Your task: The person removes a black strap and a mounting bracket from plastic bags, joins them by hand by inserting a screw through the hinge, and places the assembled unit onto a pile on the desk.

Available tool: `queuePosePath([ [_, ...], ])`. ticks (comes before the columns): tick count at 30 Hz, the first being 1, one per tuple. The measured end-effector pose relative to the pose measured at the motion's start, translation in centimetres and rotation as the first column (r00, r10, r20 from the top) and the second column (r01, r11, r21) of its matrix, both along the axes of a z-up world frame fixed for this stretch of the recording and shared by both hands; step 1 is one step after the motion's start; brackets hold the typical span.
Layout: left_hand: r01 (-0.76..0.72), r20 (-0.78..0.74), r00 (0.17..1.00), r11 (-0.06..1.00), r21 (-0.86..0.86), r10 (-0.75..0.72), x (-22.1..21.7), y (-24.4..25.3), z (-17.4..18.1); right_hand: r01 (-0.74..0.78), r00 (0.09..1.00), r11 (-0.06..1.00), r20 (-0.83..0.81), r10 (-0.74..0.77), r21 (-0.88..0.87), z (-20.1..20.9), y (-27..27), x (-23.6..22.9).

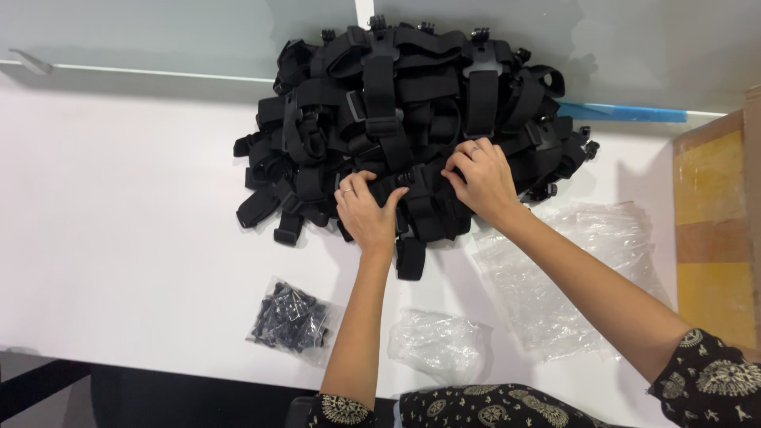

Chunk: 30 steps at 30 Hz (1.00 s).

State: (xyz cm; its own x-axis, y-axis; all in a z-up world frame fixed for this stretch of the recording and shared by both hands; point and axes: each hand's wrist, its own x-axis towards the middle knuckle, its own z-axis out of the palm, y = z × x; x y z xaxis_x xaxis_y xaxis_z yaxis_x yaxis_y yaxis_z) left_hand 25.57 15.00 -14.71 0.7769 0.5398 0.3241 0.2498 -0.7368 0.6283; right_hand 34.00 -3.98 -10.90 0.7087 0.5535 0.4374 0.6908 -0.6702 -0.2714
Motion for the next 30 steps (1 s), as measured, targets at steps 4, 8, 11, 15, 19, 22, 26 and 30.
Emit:
queuePosePath([
  [4, 0.066, 0.011, 0.998, 0.994, -0.083, -0.065, -1.1, 0.3, 0.3, -0.016, 0.998, 0.999, 0.061, 0.015, 0.028, 0.0, -0.4, -1.4],
  [8, 0.116, 0.059, 0.992, 0.992, -0.053, -0.113, -2.7, 0.9, 0.3, 0.009, 1.0, 0.998, -0.002, -0.009, 0.065, 0.8, -0.9, -2.8],
  [11, 0.135, 0.108, 0.986, 0.99, -0.041, -0.13, -4.1, 1.1, 0.2, 0.02, 1.0, 0.995, -0.007, -0.02, 0.097, 1.3, -1.2, -4.5],
  [15, 0.147, 0.146, 0.981, 0.983, -0.112, -0.13, -6.9, 1.2, -0.7, 0.042, 0.996, 0.989, -0.086, -0.03, 0.14, 0.7, -2.3, -8.4],
  [19, 0.162, -0.023, 0.986, 0.973, -0.167, -0.168, -9.1, 0.9, -1.9, 0.028, 0.984, 0.993, -0.178, -0.007, 0.113, -1.1, -3.7, -12.4],
  [22, 0.12, -0.067, 0.988, 0.961, -0.25, -0.141, -9.7, 0.5, -2.3, 0.052, 0.957, 0.992, -0.288, -0.018, 0.112, -2.5, -4.4, -15.1],
  [26, 0.086, 0.056, 0.996, 0.942, -0.326, -0.071, -10.5, 0.4, -3.9, 0.124, 0.861, 0.987, -0.505, -0.057, 0.099, -4.1, -6.0, -17.4],
  [30, -0.063, -0.134, 0.991, 0.841, -0.538, -0.012, -13.9, -0.3, -7.0, 0.233, 0.474, 0.954, -0.835, -0.28, -0.187, -5.1, -7.3, -18.8],
])
